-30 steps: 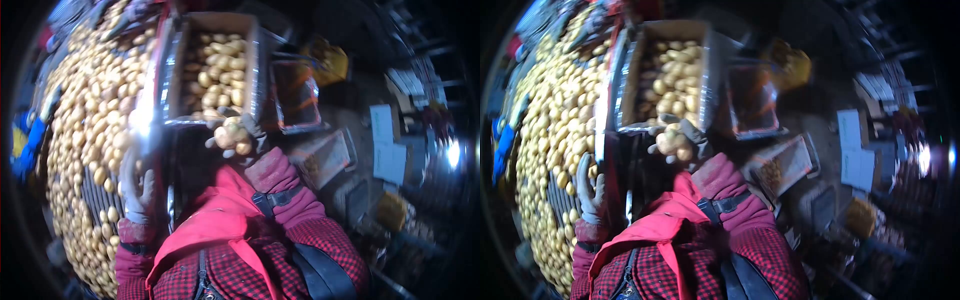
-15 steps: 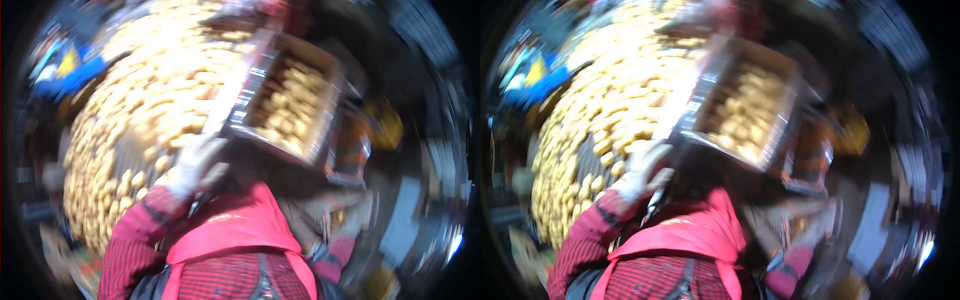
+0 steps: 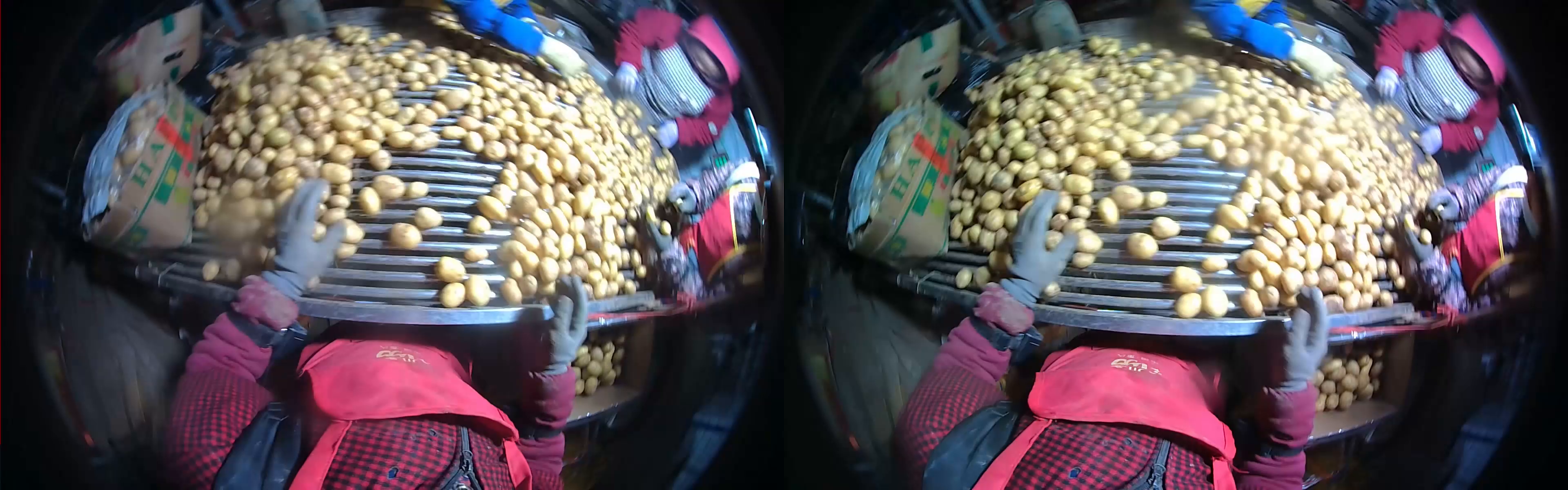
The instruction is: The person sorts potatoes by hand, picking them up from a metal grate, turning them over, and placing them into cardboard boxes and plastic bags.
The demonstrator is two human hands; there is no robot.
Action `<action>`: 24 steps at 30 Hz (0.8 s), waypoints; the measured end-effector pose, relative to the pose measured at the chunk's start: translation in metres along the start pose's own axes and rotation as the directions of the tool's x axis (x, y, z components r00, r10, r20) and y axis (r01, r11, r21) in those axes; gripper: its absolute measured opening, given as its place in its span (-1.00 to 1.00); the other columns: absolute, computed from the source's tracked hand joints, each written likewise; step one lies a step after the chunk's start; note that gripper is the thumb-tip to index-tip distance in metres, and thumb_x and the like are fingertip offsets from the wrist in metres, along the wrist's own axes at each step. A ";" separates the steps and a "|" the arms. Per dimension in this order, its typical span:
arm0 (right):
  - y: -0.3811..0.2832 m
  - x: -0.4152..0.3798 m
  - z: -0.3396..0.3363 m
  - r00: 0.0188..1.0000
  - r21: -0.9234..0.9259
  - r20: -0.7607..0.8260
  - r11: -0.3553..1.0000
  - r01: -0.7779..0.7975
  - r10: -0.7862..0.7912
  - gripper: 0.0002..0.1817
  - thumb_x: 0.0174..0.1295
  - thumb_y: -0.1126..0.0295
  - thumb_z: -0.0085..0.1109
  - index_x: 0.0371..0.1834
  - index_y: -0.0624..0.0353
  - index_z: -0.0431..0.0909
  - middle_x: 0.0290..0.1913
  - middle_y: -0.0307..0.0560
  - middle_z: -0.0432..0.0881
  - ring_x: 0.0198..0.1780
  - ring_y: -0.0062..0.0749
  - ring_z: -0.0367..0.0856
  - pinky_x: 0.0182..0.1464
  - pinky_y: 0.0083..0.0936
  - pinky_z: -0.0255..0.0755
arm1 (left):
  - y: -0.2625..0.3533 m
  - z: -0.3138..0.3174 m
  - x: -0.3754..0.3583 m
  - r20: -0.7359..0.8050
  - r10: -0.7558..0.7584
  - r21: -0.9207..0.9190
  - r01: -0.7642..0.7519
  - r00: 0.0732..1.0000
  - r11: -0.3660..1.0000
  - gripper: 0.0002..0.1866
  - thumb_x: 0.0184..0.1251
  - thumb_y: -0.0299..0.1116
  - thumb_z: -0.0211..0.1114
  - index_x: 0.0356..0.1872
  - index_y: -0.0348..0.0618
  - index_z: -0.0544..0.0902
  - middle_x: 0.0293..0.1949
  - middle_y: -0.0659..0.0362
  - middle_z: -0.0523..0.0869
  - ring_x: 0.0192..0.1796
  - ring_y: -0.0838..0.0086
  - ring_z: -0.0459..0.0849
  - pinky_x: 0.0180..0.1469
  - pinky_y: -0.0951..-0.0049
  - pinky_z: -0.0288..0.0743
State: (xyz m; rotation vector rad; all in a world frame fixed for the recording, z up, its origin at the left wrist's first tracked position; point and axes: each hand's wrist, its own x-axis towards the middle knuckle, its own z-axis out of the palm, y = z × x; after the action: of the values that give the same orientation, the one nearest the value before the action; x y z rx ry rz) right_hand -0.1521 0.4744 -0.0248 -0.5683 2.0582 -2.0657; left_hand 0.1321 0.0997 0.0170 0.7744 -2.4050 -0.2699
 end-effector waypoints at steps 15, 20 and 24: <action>0.011 0.012 0.181 0.240 -0.156 0.968 0.922 0.354 0.072 -0.62 0.38 0.24 0.27 0.19 0.15 0.62 0.10 0.11 0.67 0.14 0.16 0.65 0.23 -0.06 0.55 | 0.034 0.054 0.024 0.521 -0.014 0.254 -0.140 0.853 0.957 0.05 0.05 0.08 0.58 0.64 0.15 0.33 0.40 -0.15 0.43 0.26 -0.12 0.48 0.30 -0.19 0.39; 0.028 0.092 0.118 0.435 -0.232 0.898 0.779 0.583 -0.058 -0.48 0.23 0.28 0.38 0.26 0.11 0.55 0.25 0.04 0.59 0.27 0.10 0.58 0.25 -0.02 0.54 | 0.103 0.162 0.061 0.517 0.192 0.006 -0.228 0.834 0.974 -0.02 0.11 -0.16 0.55 0.63 0.12 0.33 0.44 -0.20 0.39 0.15 -0.15 0.58 0.20 -0.10 0.54; 0.032 0.137 0.093 0.561 -0.408 0.812 0.842 0.353 0.158 -0.48 0.26 0.30 0.35 0.30 0.11 0.51 0.27 0.05 0.57 0.25 0.18 0.58 0.30 0.00 0.47 | 0.148 0.216 0.107 0.513 0.196 -0.160 -0.131 0.836 0.978 -0.03 0.16 -0.31 0.43 0.66 0.19 0.23 0.49 -0.08 0.35 0.05 -0.24 0.65 0.11 -0.19 0.59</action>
State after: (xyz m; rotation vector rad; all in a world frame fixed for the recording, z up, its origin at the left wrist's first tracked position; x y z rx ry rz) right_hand -0.2465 0.3351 -0.0391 -1.4482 1.9102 -0.8182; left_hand -0.1350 0.1595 -0.0530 0.4716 -2.9166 -0.6194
